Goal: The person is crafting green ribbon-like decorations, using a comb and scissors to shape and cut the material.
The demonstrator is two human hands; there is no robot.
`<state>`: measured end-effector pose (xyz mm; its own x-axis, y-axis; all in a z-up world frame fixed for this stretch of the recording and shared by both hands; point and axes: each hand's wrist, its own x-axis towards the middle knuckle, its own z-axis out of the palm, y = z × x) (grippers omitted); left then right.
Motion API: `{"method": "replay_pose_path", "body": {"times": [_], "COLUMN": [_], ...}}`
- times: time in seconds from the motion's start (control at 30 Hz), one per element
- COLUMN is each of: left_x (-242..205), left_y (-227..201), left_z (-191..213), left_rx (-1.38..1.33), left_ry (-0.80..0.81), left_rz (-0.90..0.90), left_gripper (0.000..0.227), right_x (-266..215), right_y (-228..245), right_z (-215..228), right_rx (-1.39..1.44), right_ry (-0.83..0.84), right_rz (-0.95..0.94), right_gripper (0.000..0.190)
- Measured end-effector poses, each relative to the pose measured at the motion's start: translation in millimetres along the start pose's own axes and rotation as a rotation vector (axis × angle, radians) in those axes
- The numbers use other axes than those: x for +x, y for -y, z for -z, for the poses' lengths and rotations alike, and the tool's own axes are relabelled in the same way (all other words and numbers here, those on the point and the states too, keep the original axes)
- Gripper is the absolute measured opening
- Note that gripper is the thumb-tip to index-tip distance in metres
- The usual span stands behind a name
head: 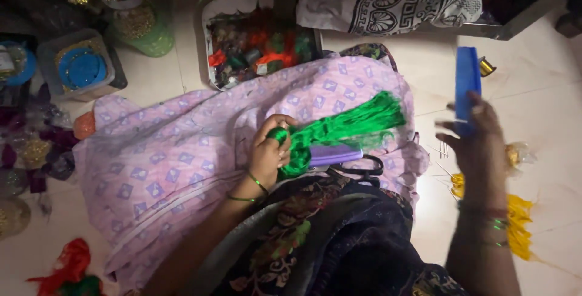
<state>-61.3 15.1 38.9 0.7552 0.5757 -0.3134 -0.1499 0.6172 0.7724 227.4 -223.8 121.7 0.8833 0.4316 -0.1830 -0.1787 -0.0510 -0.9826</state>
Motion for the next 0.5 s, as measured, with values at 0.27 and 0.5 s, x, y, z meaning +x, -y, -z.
{"method": "replay_pose_path", "body": {"times": [0.27,0.5], "left_x": [-1,-9], "left_y": [-2,-6], "left_z": [-5,0], "left_rx": [-0.011,0.002], "left_ry": [0.060,0.027], "left_rz": [-0.008,-0.018], "left_gripper": [0.021,0.020], "right_x": [-20,3], "right_y": [49,12], "right_z": [11,-18], "right_rx": [-0.007,-0.021], "right_ry": [0.276,0.086], "right_rz": [0.129,0.041], "right_gripper": [0.050,0.018]}}
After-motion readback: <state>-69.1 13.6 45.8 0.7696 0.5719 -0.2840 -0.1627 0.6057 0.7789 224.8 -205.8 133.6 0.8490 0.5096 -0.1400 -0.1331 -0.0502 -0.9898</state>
